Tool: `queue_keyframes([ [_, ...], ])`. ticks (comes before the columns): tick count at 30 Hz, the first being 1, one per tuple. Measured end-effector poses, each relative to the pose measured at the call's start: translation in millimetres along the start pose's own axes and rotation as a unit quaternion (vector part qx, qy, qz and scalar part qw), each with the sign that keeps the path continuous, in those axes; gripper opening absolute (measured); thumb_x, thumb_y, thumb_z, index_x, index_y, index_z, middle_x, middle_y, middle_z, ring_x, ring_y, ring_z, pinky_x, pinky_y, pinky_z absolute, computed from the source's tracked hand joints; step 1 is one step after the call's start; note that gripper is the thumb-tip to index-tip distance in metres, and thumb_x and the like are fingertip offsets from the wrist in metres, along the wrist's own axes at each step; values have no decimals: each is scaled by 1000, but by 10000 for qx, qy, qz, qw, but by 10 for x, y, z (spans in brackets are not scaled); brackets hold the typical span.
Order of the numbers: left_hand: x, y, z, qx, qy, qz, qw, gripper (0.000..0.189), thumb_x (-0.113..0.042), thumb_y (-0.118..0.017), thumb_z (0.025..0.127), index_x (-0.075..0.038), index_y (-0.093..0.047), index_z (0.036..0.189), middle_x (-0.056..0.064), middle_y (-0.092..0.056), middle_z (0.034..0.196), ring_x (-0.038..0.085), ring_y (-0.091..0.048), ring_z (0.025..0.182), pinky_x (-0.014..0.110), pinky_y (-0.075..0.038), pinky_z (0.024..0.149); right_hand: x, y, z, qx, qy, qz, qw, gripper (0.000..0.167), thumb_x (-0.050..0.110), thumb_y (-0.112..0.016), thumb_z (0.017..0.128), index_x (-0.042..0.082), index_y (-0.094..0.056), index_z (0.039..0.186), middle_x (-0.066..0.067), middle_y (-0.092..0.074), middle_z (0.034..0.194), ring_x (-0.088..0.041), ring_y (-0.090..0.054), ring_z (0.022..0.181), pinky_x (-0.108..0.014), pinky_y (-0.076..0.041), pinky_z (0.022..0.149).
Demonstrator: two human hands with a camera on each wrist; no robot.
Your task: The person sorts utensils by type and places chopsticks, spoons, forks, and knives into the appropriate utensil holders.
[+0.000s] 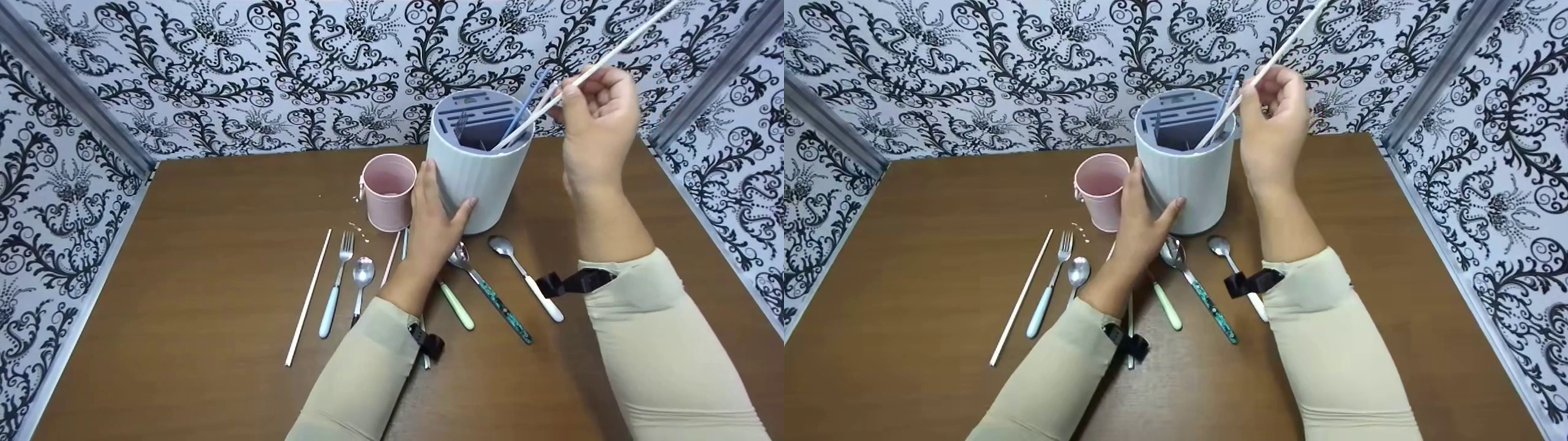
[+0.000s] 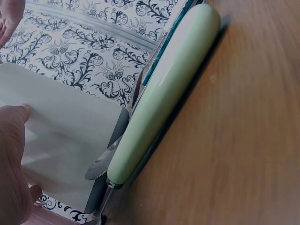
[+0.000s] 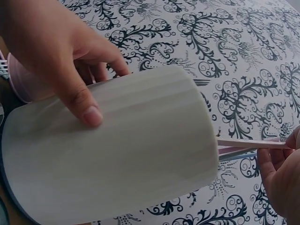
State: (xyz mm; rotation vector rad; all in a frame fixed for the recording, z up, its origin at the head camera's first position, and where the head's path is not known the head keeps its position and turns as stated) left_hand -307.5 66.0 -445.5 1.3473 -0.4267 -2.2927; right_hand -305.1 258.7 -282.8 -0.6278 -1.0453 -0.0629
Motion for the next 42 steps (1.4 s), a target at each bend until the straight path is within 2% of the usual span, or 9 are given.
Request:
queue_keyframes([
  [9, 5, -2, 2, 32, 39, 37, 10000, 92, -38, -75, 95, -4, -22, 164, 21, -30, 167, 36, -29, 157, 41, -24, 131, -196, -3, 2, 105, 74, -228, 9997, 19, -14, -61, 92, -4, -59, 107, -16, -61, 98, -24, -62, 86, -28, -61, 72],
  [15, 7, -1, 4, 9, 31, 75, 10000, 92, -39, -74, 95, -4, -22, 164, 21, -31, 167, 35, -29, 157, 41, -25, 130, -356, 63, 66, 202, 127, -375, 9990, 18, -14, -62, 91, -2, -61, 103, -14, -62, 96, -22, -60, 83, -27, -59, 70],
  [22, 14, -10, 5, -25, 1, 95, 10000, 92, -40, -74, 96, -3, -23, 163, 21, -31, 167, 35, -30, 157, 41, -26, 130, -497, 123, 104, 304, -28, -694, 9971, 20, -15, -65, 88, 1, -64, 100, -11, -63, 96, -20, -60, 86, -24, -57, 77],
  [26, 13, -11, 4, -7, 24, 88, 10000, 93, -40, -74, 96, -3, -22, 163, 21, -31, 167, 34, -29, 157, 40, -25, 130, -533, 143, 90, 322, -66, -922, 9952, 20, -15, -67, 87, 0, -65, 100, -10, -62, 96, -20, -61, 89, -22, -57, 80],
  [34, 24, -19, 1, -12, 11, 68, 10000, 93, -39, -74, 96, -5, -21, 164, 21, -30, 167, 36, -29, 157, 41, -25, 130, -529, 138, 65, 390, -66, -1033, 9939, 21, -13, -67, 86, 3, -66, 100, -11, -62, 99, -20, -60, 93, -22, -54, 83],
  [42, 17, -15, -1, -31, -26, 60, 10000, 93, -39, -74, 96, -4, -22, 164, 21, -30, 167, 37, -30, 156, 42, -26, 130, -531, 138, 58, 373, -52, -856, 9956, 24, -14, -65, 86, 2, -64, 104, -11, -65, 100, -21, -61, 94, -23, -56, 83],
])
Point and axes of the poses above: each hand's wrist, its own z-axis towards the middle knuckle, its own y-axis out of the back of the hand, x = y × z, the point moved 4 cm from there along z, towards the middle knuckle
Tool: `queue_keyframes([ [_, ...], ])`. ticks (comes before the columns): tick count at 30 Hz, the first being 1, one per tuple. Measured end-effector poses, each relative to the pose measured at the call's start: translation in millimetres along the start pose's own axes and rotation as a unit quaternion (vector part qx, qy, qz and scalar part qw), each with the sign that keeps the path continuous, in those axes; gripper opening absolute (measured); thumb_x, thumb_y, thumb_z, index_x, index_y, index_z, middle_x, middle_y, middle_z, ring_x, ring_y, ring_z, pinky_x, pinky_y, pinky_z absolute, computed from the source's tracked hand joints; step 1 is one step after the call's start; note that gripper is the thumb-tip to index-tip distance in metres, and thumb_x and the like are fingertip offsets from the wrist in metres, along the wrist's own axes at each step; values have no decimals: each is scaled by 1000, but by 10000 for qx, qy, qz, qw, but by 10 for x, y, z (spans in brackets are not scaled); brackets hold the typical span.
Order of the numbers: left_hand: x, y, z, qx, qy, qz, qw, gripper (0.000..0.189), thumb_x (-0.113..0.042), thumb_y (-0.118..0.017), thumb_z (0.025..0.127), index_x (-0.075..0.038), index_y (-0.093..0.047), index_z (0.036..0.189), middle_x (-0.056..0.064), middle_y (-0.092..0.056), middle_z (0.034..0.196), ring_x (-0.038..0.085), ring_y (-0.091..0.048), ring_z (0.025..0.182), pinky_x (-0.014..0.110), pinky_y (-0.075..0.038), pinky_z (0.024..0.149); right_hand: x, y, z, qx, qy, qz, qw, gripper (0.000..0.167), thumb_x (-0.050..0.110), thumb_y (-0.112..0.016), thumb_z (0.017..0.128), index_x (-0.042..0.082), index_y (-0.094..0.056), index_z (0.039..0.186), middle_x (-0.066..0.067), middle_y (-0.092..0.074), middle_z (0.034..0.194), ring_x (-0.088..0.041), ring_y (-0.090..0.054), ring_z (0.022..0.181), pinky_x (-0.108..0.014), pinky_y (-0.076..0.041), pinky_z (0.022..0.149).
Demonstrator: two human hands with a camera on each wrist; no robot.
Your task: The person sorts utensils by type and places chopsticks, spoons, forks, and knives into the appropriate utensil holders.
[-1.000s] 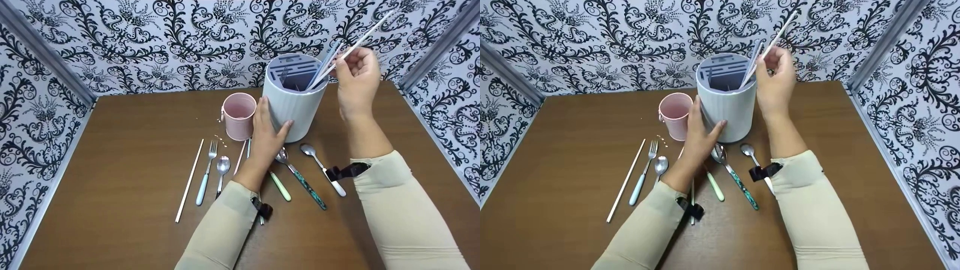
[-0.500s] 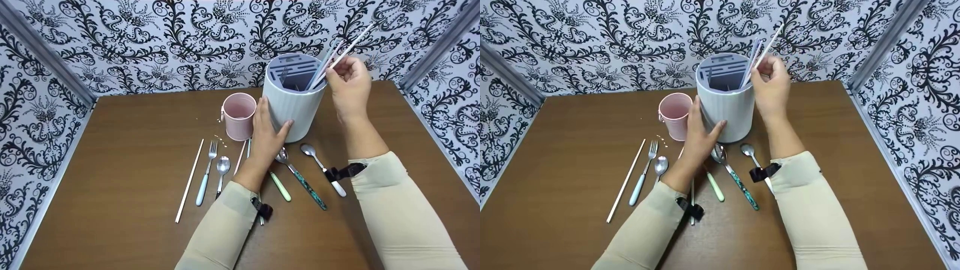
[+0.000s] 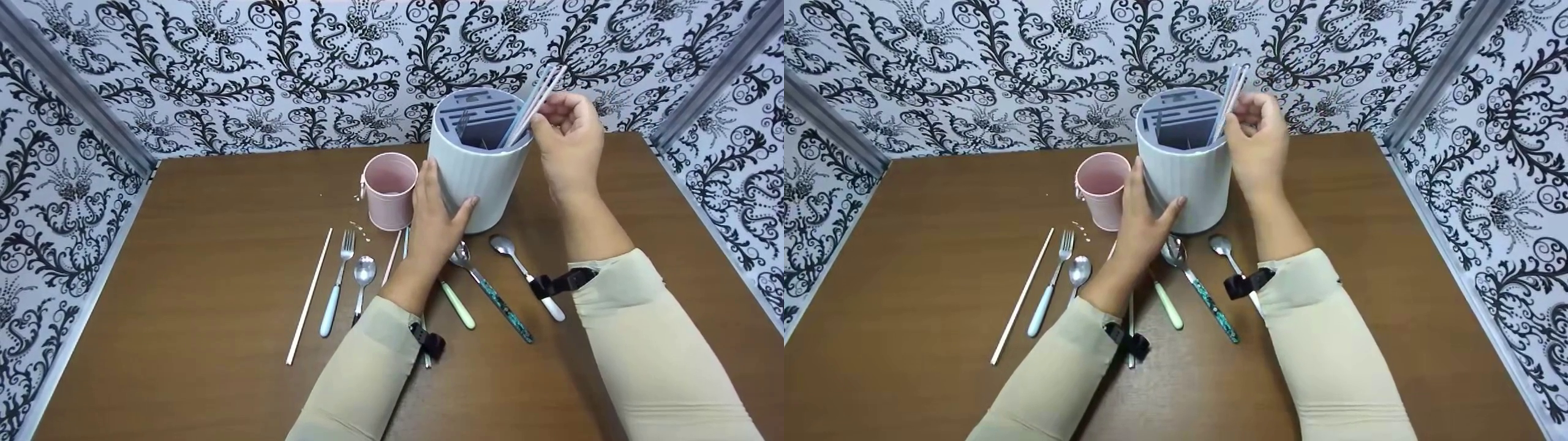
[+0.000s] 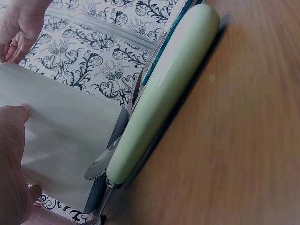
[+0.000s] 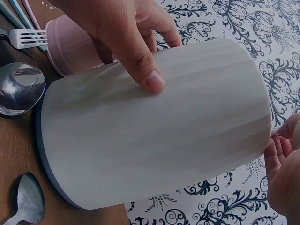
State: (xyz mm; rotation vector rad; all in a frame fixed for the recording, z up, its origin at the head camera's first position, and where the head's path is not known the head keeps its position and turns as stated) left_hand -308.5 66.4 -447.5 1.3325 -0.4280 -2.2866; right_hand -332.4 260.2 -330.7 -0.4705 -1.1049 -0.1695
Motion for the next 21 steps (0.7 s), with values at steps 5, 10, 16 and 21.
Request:
queue_keyframes([
  [5, 7, -6, 5, -20, -15, 20, 10000, 92, -39, -75, 95, -3, -23, 163, 21, -31, 166, 38, -31, 155, 44, -27, 130, 5, 17, -11, -11, 32, -33, 10000, 24, -15, -64, 87, 2, -63, 102, -9, -64, 98, -21, -60, 93, -22, -55, 82],
  [10, 9, -3, 5, -20, -19, -8, 10000, 93, -38, -75, 95, -3, -23, 163, 22, -31, 166, 39, -31, 155, 44, -27, 130, 2, 42, -27, -44, 75, -42, 10000, 24, -16, -65, 86, 3, -64, 101, -11, -66, 98, -21, -62, 92, -22, -54, 81],
  [16, 14, -7, 4, 14, 10, -40, 10000, 92, -38, -74, 95, -4, -22, 164, 21, -31, 167, 39, -30, 156, 44, -26, 130, 11, 78, -70, -63, 249, -202, 9995, 24, -16, -67, 87, 2, -65, 102, -11, -66, 97, -22, -62, 92, -25, -54, 84],
  [21, 9, -4, 2, 4, -15, -33, 10000, 93, -39, -74, 96, -4, -22, 164, 22, -31, 166, 40, -30, 156, 44, -26, 130, 19, 110, -123, -75, 287, -173, 9994, 23, -17, -67, 87, 0, -65, 103, -11, -65, 97, -22, -63, 93, -25, -55, 86],
])
Point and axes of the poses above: each hand's wrist, its own z-axis towards the middle knuckle, its own y-axis out of the back of the hand, x = y × z, the point moved 4 cm from there along z, towards the middle knuckle
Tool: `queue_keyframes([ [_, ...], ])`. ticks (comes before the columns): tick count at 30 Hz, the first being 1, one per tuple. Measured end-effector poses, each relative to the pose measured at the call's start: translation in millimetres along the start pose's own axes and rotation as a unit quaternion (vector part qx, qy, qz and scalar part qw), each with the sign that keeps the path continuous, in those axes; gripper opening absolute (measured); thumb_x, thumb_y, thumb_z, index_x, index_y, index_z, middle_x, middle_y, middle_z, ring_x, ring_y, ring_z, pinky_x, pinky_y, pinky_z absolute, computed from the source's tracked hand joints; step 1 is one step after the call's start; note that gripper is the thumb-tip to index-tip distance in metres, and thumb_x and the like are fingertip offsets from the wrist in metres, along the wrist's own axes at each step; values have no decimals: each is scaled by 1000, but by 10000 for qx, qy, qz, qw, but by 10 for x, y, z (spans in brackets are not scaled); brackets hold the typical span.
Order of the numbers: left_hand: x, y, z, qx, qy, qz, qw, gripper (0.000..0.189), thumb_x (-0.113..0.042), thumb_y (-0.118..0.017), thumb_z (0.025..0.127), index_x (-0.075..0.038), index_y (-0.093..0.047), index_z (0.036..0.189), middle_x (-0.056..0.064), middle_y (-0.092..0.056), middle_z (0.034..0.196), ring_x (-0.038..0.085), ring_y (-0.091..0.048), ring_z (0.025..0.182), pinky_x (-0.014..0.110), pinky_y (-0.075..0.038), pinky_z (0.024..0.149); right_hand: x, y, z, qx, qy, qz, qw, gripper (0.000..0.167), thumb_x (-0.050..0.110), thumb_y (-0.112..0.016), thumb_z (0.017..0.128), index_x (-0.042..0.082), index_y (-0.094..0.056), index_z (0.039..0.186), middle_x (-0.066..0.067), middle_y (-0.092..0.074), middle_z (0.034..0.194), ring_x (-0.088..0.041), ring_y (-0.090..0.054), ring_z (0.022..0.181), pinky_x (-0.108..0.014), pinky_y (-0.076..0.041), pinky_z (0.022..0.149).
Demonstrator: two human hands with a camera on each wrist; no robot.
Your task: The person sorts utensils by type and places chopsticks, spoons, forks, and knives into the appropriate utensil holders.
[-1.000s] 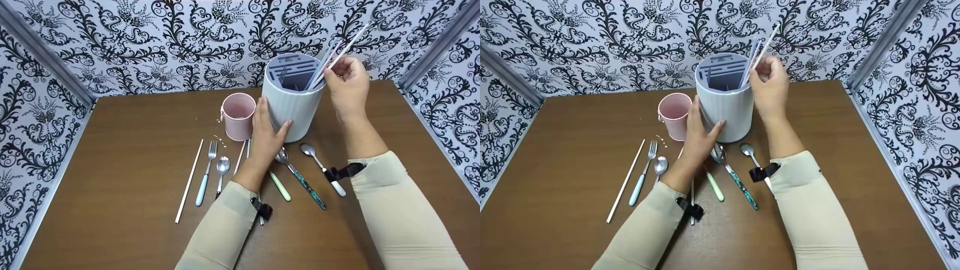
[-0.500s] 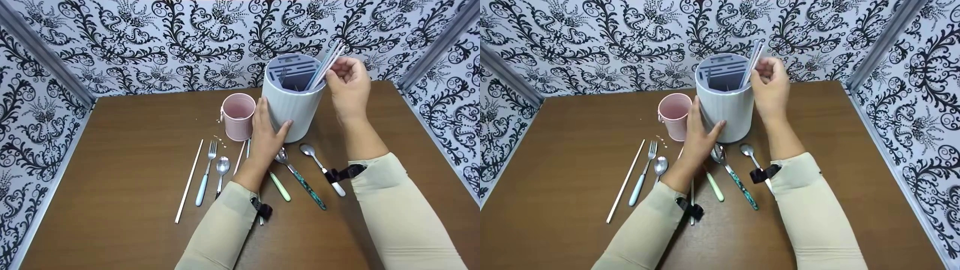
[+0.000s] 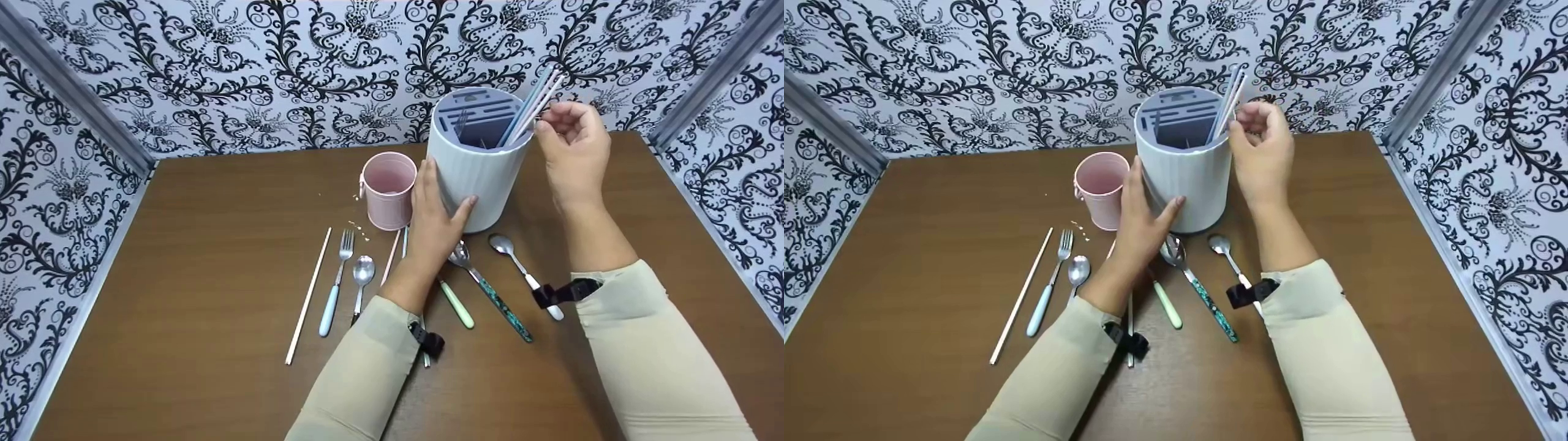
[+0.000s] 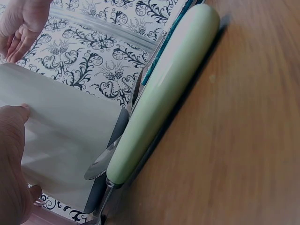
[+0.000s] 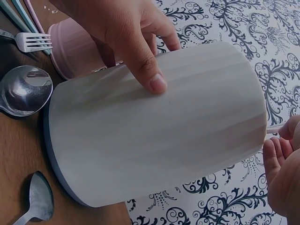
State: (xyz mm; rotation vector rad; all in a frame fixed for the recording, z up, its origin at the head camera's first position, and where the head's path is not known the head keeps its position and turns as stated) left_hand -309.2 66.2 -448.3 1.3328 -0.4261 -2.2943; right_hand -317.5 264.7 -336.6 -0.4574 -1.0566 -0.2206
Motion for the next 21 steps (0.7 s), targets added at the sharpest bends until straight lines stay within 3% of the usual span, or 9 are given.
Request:
queue_keyframes([
  [12, -10, 15, 2, 8, 48, 20, 10000, 93, -38, -75, 95, -5, -21, 164, 21, -29, 167, 36, -29, 157, 43, -25, 130, -47, 70, -179, 156, -72, 13, 9999, 21, -17, -66, 87, -3, -65, 103, -13, -66, 96, -24, -63, 90, -27, -60, 83],
  [21, -14, 15, -6, 49, 99, 90, 9999, 93, -37, -75, 95, -5, -21, 164, 21, -29, 168, 36, -29, 157, 42, -26, 130, -46, 132, -350, 253, -73, -78, 9996, 26, -16, -67, 87, 7, -68, 100, -12, -67, 96, -24, -64, 91, -29, -61, 84],
])
Point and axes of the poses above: each hand's wrist, its own z-axis towards the middle knuckle, its own y-axis out of the back of the hand, x = y × z, the point moved 4 cm from there along z, towards the middle knuckle
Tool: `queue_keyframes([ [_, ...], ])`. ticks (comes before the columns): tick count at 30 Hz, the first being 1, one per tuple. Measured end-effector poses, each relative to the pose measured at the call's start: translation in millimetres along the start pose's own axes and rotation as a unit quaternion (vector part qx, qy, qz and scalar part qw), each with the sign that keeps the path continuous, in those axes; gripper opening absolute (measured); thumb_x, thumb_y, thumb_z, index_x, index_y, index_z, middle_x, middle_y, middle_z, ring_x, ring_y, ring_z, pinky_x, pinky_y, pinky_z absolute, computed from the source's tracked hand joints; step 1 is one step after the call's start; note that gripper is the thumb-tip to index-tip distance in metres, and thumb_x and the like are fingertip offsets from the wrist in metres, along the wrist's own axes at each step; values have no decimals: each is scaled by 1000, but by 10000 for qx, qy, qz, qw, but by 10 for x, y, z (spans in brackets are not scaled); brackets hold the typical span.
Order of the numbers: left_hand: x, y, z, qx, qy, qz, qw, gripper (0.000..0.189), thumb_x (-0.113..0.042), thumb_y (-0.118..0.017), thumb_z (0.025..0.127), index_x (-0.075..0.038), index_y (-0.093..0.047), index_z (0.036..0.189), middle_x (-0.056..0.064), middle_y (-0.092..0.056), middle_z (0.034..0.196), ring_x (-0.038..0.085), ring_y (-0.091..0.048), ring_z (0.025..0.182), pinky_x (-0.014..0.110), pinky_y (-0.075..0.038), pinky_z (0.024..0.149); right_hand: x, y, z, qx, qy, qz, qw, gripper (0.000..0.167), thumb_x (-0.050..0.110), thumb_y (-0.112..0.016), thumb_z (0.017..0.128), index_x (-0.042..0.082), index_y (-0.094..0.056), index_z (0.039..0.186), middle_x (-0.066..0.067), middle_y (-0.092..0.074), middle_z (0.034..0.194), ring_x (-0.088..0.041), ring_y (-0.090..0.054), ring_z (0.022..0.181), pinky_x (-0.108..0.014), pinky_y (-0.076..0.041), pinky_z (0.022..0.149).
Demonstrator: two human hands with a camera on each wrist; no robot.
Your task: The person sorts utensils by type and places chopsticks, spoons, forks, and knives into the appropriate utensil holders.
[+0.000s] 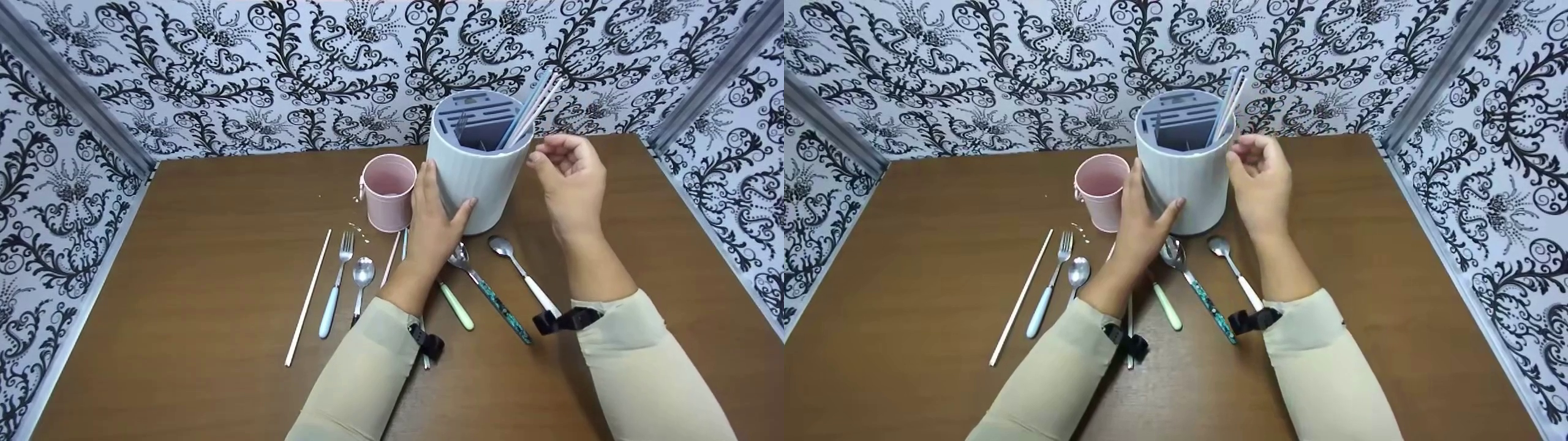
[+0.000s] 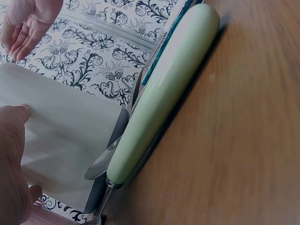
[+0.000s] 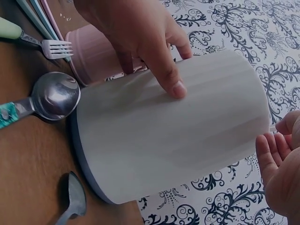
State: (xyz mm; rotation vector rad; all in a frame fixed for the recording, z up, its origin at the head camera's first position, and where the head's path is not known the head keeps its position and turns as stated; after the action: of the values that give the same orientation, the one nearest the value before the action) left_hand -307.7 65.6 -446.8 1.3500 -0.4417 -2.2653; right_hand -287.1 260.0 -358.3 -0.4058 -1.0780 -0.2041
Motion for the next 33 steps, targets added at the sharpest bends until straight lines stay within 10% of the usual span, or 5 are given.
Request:
queue_keyframes([
  [14, -2, 34, -14, -108, -54, -63, 9999, 93, -37, -76, 95, -4, -22, 163, 22, -31, 167, 37, -30, 156, 43, -26, 130, -129, 173, -367, 77, -280, -107, 9995, 22, -16, -66, 89, -10, -63, 110, -7, -68, 93, -18, -67, 85, -23, -61, 80],
  [33, -79, 82, -67, -236, -257, 34, 9994, 77, -29, -72, 98, 0, -34, 158, 22, -38, 163, 35, -36, 153, 39, -27, 130, -185, 325, -568, 542, -762, -440, 9947, 23, -12, -69, 90, 5, -67, 105, -9, -69, 97, -16, -69, 85, -22, -60, 80],
])
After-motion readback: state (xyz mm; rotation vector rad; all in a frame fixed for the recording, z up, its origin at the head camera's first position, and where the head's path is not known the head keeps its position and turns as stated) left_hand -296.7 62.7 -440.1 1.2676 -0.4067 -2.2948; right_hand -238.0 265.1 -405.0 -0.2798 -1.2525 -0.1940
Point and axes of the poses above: each hand's wrist, its own z-axis towards the middle knuckle, its own y-axis out of the back of the hand, x = y × z, the point moved 4 cm from there along z, towards the middle knuckle
